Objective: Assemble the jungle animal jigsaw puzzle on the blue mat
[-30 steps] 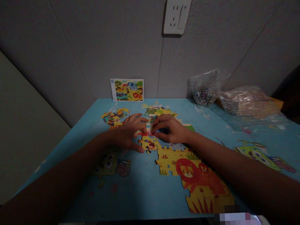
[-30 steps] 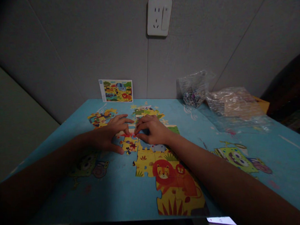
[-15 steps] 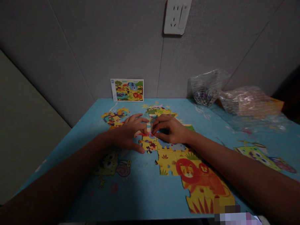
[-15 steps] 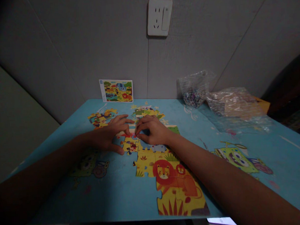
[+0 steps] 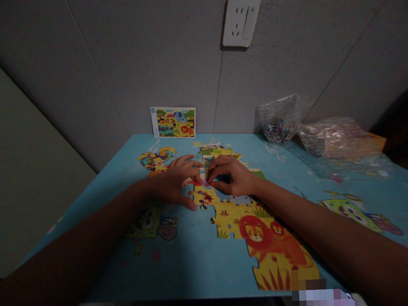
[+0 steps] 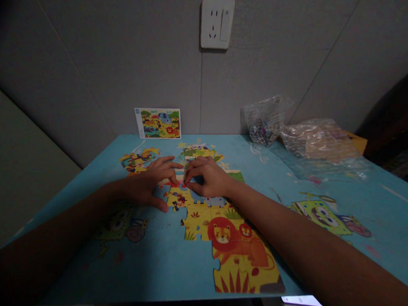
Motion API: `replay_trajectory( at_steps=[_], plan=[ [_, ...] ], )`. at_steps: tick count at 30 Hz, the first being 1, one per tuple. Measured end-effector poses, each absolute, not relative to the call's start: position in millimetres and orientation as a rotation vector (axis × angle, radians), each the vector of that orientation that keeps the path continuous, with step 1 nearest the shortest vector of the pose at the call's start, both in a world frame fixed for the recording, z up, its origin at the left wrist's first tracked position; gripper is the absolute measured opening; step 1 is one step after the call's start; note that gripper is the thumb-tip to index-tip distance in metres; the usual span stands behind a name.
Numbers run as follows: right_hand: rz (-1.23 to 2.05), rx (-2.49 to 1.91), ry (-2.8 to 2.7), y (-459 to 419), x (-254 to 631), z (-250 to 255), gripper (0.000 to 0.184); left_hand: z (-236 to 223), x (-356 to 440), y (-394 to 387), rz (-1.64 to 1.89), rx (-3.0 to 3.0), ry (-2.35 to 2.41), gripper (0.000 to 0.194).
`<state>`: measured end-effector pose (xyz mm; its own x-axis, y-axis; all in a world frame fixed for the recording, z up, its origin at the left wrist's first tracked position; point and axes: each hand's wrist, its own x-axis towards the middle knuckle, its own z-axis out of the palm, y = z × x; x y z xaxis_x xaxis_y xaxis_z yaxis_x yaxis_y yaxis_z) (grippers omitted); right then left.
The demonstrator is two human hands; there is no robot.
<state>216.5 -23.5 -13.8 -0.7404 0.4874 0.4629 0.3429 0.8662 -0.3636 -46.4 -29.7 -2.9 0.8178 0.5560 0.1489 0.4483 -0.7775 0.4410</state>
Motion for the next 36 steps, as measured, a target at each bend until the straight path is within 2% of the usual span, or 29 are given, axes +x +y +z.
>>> replay_trajectory(
  at_steps=[3,11,36],
  plan=[
    [0.34,-0.583,-2.473,-22.7,216.7,-14.6,0.01,-3.0,-46.6,-28.4,0.367,2.621,0.744,0.065],
    [0.351,-0.584,-2.466,-23.0,217.0,-15.0,0.009,-1.2,-46.0,-29.0,0.375,2.618,0.739,0.059],
    [0.353,-0.547,-2.471,-22.9,217.4,-13.1,0.009,-0.9,-46.2,-28.7,0.356,2.655,0.729,0.06]
  ],
)
